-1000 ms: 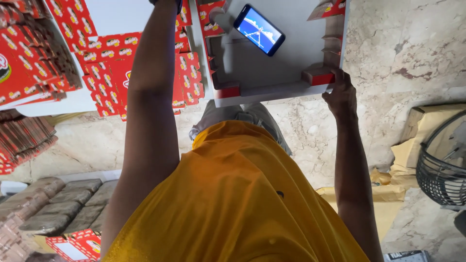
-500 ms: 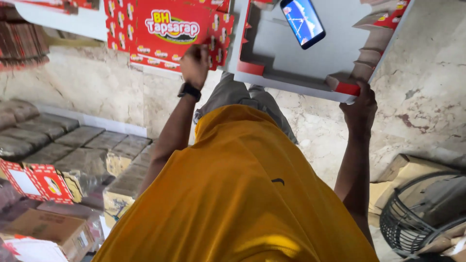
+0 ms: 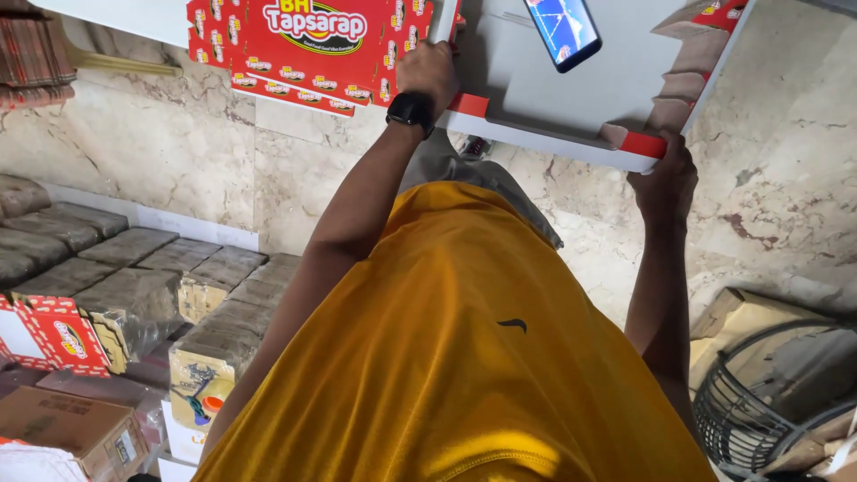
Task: Folding flat cardboard templates into finished boxes for packaging
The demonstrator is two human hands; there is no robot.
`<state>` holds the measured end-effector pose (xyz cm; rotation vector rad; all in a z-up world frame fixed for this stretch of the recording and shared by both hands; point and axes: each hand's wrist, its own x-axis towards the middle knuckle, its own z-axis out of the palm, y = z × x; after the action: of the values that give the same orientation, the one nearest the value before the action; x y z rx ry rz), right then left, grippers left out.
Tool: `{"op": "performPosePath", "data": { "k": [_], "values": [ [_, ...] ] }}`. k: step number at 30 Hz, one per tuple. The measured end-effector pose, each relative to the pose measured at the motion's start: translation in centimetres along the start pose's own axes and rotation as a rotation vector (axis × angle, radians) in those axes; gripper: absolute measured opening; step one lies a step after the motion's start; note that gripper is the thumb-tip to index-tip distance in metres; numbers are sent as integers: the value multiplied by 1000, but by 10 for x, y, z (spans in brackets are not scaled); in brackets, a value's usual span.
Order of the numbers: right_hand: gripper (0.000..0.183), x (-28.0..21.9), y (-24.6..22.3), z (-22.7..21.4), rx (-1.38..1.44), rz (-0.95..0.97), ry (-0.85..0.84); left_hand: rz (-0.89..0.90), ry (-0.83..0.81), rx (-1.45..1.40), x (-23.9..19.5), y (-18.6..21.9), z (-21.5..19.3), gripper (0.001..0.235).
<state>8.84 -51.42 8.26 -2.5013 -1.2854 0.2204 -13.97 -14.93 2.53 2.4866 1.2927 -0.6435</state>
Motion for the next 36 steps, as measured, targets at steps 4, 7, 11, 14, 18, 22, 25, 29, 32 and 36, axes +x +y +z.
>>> {"op": "performPosePath", "data": {
  "k": [4,7,11,14,18,22,25,29,32,36],
  "values": [
    [68,1,1,-1,19,96,-91,11,109,-59,-3,-6,-5,39],
    [76,1,-15,-12,54,164,-148,19,124,-86,2,-5,5,35],
    [77,4,-43,-31,153,268,-213,4,148,-52,5,-2,8,24],
    [63,3,-26,-19,105,128,-124,28,212,-124,-8,-20,2,64],
    [60,3,-22,-17,93,19,-101,-266,95,-586,-57,-62,-38,73],
    [89,3,-49,-30,146,157,-152,-550,-217,-1196,-98,-123,-10,65],
    [116,-4,-63,-38,203,288,-252,-700,-268,-1656,-108,-168,45,73],
    [115,-6,-86,-56,142,304,-198,-899,264,-2160,-93,-203,40,82],
    [89,10,-103,-69,278,93,-3,-1015,370,-2033,-99,-198,-24,65],
    [81,34,-117,-71,297,-37,120,-933,393,-1940,-87,-194,-25,73]
  ]
}}
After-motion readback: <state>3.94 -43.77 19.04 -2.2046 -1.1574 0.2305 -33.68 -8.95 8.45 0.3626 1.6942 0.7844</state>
